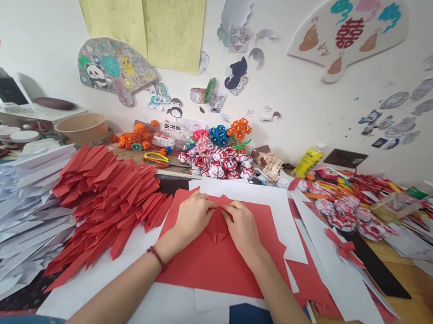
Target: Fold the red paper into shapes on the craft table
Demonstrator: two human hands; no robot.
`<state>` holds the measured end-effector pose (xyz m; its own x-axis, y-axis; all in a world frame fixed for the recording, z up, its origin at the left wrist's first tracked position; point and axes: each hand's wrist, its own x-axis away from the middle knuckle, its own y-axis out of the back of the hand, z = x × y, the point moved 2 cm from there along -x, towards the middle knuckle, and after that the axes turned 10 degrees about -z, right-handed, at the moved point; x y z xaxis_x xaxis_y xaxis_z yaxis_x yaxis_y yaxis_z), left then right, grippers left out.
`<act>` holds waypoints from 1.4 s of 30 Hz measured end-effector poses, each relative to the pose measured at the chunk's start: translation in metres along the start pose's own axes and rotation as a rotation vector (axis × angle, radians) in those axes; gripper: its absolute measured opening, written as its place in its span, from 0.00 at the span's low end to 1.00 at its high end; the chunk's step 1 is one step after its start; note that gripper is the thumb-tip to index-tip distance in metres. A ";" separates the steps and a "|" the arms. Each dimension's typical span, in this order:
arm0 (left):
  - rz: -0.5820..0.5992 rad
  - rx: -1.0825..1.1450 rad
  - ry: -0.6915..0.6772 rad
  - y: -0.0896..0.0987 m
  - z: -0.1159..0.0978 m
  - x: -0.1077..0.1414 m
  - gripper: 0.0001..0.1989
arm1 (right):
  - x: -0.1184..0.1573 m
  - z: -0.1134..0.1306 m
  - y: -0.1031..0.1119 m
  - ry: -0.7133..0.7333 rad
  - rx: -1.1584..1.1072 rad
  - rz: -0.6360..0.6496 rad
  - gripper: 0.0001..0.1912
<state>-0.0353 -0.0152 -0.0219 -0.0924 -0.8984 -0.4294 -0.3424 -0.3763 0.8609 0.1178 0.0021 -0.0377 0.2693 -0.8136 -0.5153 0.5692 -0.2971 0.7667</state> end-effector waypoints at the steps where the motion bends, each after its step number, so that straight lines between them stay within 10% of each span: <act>1: -0.003 0.002 0.004 0.000 0.000 0.000 0.11 | 0.000 0.001 0.001 0.011 0.003 -0.001 0.13; 15: -0.016 -0.057 -0.074 -0.002 -0.005 0.006 0.15 | 0.005 0.007 0.002 0.235 0.252 -0.023 0.16; 42: 0.126 -0.119 -0.002 0.004 -0.010 0.014 0.19 | 0.020 0.015 -0.003 0.148 0.307 0.044 0.22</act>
<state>-0.0282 -0.0312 -0.0215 -0.1298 -0.9395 -0.3170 -0.2148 -0.2854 0.9340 0.1096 -0.0211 -0.0444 0.4107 -0.7543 -0.5123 0.3002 -0.4187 0.8571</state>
